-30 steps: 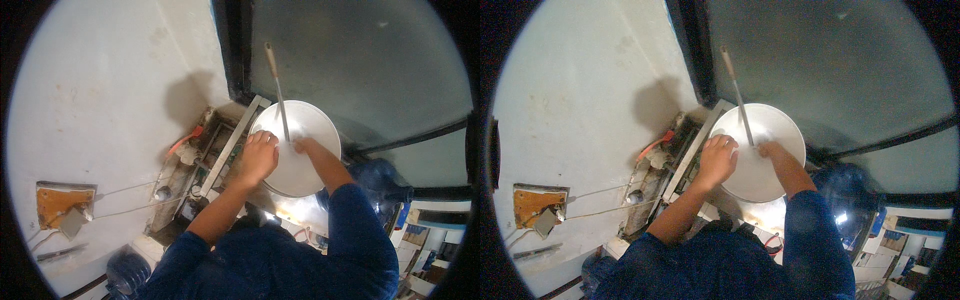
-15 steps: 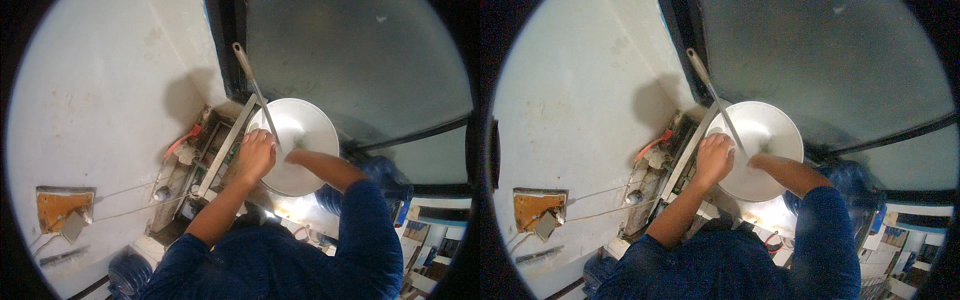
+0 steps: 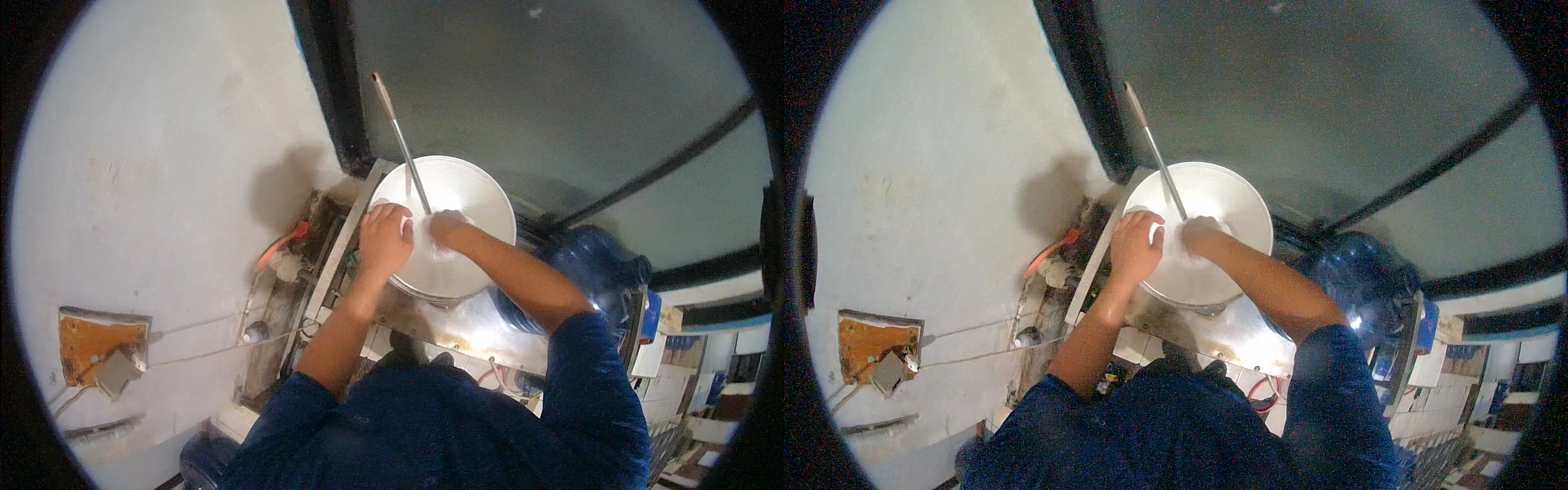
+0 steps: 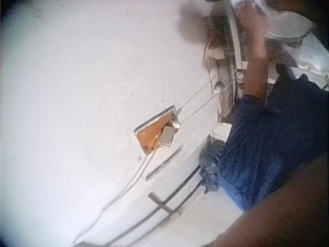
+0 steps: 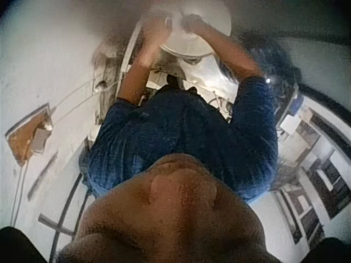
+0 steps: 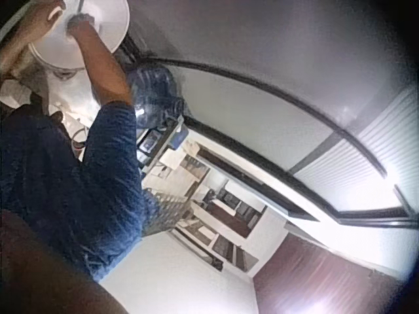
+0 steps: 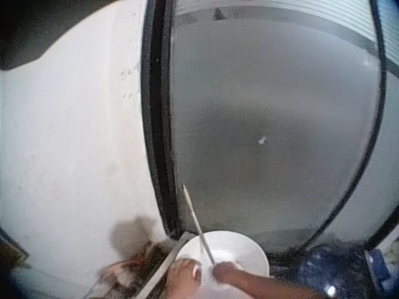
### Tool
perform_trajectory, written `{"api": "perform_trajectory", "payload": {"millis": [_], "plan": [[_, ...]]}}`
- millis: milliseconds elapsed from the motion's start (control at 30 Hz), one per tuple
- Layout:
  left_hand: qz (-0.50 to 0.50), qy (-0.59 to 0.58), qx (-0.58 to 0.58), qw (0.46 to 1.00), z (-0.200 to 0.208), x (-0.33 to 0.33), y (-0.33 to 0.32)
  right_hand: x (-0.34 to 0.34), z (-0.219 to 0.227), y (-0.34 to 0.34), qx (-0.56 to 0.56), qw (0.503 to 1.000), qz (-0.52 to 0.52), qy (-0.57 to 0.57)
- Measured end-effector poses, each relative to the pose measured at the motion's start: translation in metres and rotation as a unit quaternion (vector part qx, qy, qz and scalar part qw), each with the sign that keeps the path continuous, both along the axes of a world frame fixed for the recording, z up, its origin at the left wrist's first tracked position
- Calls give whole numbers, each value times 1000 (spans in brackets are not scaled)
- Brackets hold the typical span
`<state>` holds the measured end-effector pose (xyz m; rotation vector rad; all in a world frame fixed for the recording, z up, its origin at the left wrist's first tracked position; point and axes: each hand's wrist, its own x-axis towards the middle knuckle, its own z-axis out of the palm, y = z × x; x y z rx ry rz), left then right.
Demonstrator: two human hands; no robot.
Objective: The person retrieves a large blue water jug, places it on a metal sink, and scrubs the exterior with a soapy sponge. They rinse the jug with a hose and continue scrubbing the surface thoroughly.
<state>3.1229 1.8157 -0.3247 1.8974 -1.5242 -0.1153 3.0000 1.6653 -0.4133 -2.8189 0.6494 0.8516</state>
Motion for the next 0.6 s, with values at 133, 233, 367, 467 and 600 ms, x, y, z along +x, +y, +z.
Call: {"api": "perform_trajectory", "payload": {"millis": [133,233,367,467,600], "plan": [[-17,10,31,999,8,-9,-8,-38,111,9,10,981,-176,-79],[-64,319,18,945,26,-45,-24,-82,183,23,-86,968,-215,-93],[-258,401,-35,878,68,-166,-33,-162,257,47,-193,923,-328,-49],[-338,446,-72,826,45,-258,-51,-227,264,61,-276,881,-380,-64],[-319,272,-150,895,-10,-322,-68,-296,208,82,-440,809,-276,-274]]}}
